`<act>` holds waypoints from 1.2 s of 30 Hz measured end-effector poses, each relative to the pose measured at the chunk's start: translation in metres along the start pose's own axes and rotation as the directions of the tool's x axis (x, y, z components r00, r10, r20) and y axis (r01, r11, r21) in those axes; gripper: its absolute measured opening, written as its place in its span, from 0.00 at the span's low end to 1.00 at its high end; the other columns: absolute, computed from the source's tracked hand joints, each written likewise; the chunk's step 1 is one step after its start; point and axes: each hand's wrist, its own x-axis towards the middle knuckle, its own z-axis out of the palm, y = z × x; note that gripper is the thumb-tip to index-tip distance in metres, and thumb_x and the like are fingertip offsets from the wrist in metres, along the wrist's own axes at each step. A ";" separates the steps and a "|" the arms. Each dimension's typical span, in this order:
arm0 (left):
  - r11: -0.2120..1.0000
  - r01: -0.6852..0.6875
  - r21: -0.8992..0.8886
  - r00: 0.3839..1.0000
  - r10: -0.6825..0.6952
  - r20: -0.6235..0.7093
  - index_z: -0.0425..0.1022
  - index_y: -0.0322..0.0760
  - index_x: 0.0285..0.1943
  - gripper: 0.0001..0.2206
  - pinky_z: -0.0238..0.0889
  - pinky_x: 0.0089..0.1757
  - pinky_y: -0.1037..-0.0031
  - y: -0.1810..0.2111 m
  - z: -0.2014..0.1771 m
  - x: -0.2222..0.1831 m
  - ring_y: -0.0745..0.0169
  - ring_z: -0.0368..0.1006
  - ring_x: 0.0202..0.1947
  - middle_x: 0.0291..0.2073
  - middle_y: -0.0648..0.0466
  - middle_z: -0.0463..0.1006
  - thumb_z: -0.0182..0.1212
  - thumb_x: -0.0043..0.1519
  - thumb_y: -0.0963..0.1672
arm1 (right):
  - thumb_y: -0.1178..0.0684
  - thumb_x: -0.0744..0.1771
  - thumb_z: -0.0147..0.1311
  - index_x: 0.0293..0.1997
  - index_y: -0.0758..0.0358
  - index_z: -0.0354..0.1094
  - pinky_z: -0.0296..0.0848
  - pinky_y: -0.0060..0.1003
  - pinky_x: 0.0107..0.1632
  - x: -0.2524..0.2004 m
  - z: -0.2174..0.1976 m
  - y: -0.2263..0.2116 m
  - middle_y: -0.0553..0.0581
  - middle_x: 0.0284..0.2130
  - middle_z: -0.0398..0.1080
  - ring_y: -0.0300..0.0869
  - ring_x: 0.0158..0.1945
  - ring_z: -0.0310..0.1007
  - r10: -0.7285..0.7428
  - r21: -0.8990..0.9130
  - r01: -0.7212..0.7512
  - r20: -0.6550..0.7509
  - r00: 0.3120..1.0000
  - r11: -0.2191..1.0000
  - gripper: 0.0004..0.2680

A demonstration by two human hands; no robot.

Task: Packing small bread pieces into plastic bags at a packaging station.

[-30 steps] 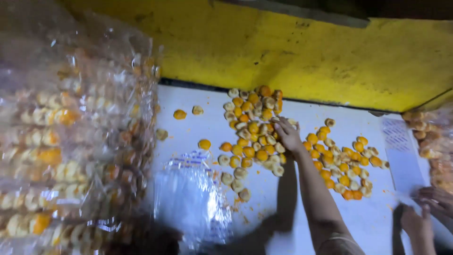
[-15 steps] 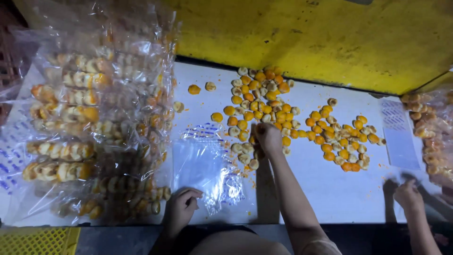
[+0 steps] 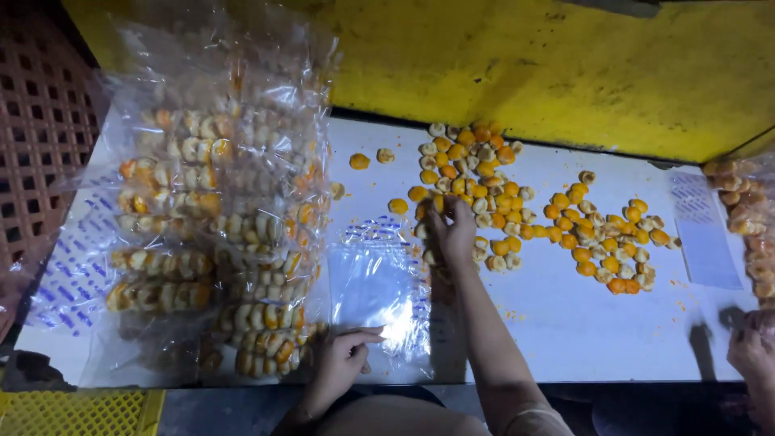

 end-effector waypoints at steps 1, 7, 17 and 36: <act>0.999 0.054 0.000 0.997 -0.054 0.058 0.87 0.36 0.38 0.16 0.74 0.23 0.82 0.010 -0.003 -0.001 0.71 0.74 0.12 0.50 0.62 0.87 0.52 0.55 0.34 | 0.53 0.65 0.66 0.53 0.64 0.68 0.71 0.44 0.48 -0.005 0.012 -0.002 0.61 0.46 0.69 0.52 0.48 0.70 0.017 -0.004 -0.017 -0.019 1.000 1.000 0.15; 0.994 0.109 -0.009 0.983 -0.106 0.152 0.86 0.35 0.42 0.17 0.74 0.23 0.82 0.040 -0.018 -0.003 0.70 0.74 0.13 0.53 0.60 0.86 0.48 0.57 0.34 | 0.53 0.63 0.61 0.59 0.61 0.62 0.71 0.54 0.48 -0.004 0.019 -0.021 0.65 0.53 0.62 0.60 0.51 0.69 0.217 -0.033 -0.215 0.093 0.972 0.976 0.19; 0.994 0.101 0.034 0.992 -0.103 0.077 0.88 0.42 0.44 0.21 0.76 0.27 0.82 0.037 -0.035 -0.016 0.73 0.78 0.17 0.47 0.63 0.89 0.49 0.53 0.34 | 0.49 0.64 0.63 0.50 0.64 0.66 0.70 0.45 0.42 -0.005 0.019 -0.043 0.61 0.40 0.65 0.51 0.42 0.68 0.139 0.033 -0.136 -0.120 0.983 0.990 0.14; 0.937 0.349 -0.025 0.936 -0.347 0.064 0.85 0.50 0.52 0.17 0.74 0.29 0.85 0.051 -0.030 0.000 0.76 0.79 0.19 0.34 0.62 0.88 0.57 0.58 0.39 | 0.58 0.64 0.59 0.63 0.64 0.56 0.77 0.41 0.46 0.040 0.124 -0.120 0.64 0.57 0.62 0.51 0.53 0.73 -0.299 0.336 0.188 0.316 0.900 0.923 0.21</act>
